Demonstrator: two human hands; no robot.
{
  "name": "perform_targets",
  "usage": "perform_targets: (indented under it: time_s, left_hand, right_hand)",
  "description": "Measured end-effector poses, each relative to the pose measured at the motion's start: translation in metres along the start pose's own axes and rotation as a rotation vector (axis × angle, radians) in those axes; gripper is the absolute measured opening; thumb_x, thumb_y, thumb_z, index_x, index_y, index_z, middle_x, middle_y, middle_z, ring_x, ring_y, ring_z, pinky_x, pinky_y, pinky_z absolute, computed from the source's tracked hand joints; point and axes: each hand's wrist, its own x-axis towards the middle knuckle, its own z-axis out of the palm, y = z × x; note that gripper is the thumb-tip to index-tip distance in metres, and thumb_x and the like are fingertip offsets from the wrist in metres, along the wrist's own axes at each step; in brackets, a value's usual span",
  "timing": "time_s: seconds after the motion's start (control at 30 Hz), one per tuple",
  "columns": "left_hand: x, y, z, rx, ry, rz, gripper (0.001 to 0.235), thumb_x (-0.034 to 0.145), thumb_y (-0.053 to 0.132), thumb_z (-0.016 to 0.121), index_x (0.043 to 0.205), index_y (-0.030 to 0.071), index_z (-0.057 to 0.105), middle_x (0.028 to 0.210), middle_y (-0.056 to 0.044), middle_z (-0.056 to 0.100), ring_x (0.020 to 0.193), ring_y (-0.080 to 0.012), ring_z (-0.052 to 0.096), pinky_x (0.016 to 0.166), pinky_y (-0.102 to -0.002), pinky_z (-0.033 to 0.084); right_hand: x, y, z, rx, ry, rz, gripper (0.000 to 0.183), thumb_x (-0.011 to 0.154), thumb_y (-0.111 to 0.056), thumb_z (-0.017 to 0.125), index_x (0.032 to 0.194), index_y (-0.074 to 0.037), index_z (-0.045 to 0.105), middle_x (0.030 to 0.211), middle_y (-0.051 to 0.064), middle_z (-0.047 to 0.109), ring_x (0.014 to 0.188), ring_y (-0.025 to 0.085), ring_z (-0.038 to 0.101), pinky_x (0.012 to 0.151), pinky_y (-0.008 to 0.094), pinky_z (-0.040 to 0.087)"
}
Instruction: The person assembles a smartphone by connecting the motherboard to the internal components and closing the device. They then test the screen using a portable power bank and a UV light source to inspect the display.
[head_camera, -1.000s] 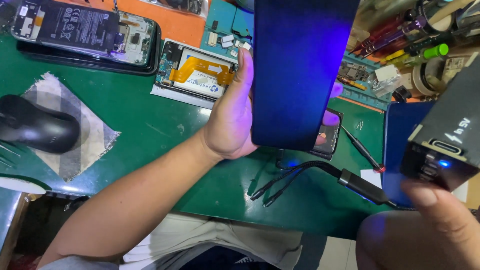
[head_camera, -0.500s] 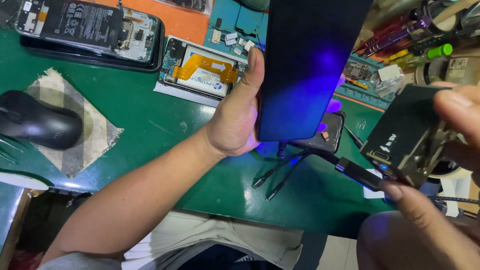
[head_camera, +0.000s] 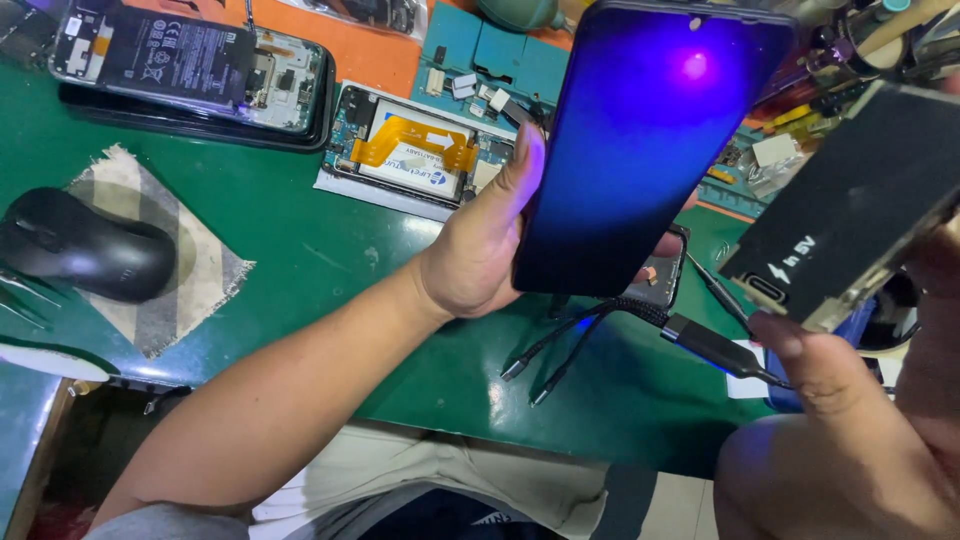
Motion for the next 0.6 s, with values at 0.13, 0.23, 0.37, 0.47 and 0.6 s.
perform_targets:
  time_s: [0.13,0.23,0.37,0.47,0.6]
  left_hand:
    - [-0.001,0.000,0.001,0.040,-0.032,-0.001,0.082,0.073,0.053,0.033,0.133,-0.002,0.027,0.127,-0.022,0.041,0.105,-0.0349,0.050,0.088,-0.045,0.045]
    - [-0.002,-0.001,-0.001,0.068,-0.029,0.003,0.081,0.074,0.053,0.033,0.132,-0.003,0.028,0.122,-0.025,0.044,0.105,-0.0354,0.050,0.090,-0.047,0.045]
    - [0.000,-0.004,-0.004,-0.097,0.050,0.016,0.071,0.078,0.044,0.031,0.134,0.001,0.025,0.127,-0.026,0.037,0.110,-0.0404,0.043,0.095,-0.056,0.037]
    - [-0.002,-0.004,-0.004,0.039,-0.040,0.020,0.075,0.078,0.050,0.030,0.135,0.000,0.023,0.126,-0.025,0.040,0.108,-0.0368,0.048,0.090,-0.046,0.044]
    - [-0.002,-0.005,-0.004,0.039,-0.054,0.026,0.074,0.080,0.049,0.030,0.134,-0.002,0.025,0.126,-0.026,0.040,0.108,-0.0372,0.048,0.091,-0.046,0.044]
  right_hand:
    - [0.065,0.289,0.066,0.350,-0.590,-0.076,0.078,0.069,-0.059,0.028,0.124,-0.006,0.018,0.136,0.011,0.009,0.124,0.015,0.007,0.103,0.033,0.009]
    - [0.017,-0.010,0.011,0.641,-0.044,0.573,0.054,0.080,-0.020,0.040,0.131,-0.029,0.024,0.118,0.000,0.046,0.066,0.026,0.048,0.034,0.040,0.033]
    - [-0.030,0.039,0.018,-0.365,0.286,-0.089,0.063,0.063,0.009,0.054,0.121,-0.006,0.073,0.100,0.008,0.057,0.077,0.023,0.050,0.082,0.031,0.036]
    - [-0.014,0.032,0.012,-0.205,0.231,-0.257,0.012,0.095,0.031,0.065,0.098,0.019,0.066,0.079,0.009,0.051,0.062,0.015,0.046,0.067,0.025,0.034]
    - [0.003,-0.021,0.007,-0.035,0.097,-0.167,0.057,0.082,0.005,0.059,0.135,0.012,0.037,0.133,0.027,0.045,0.098,0.026,0.049,0.074,0.028,0.035]
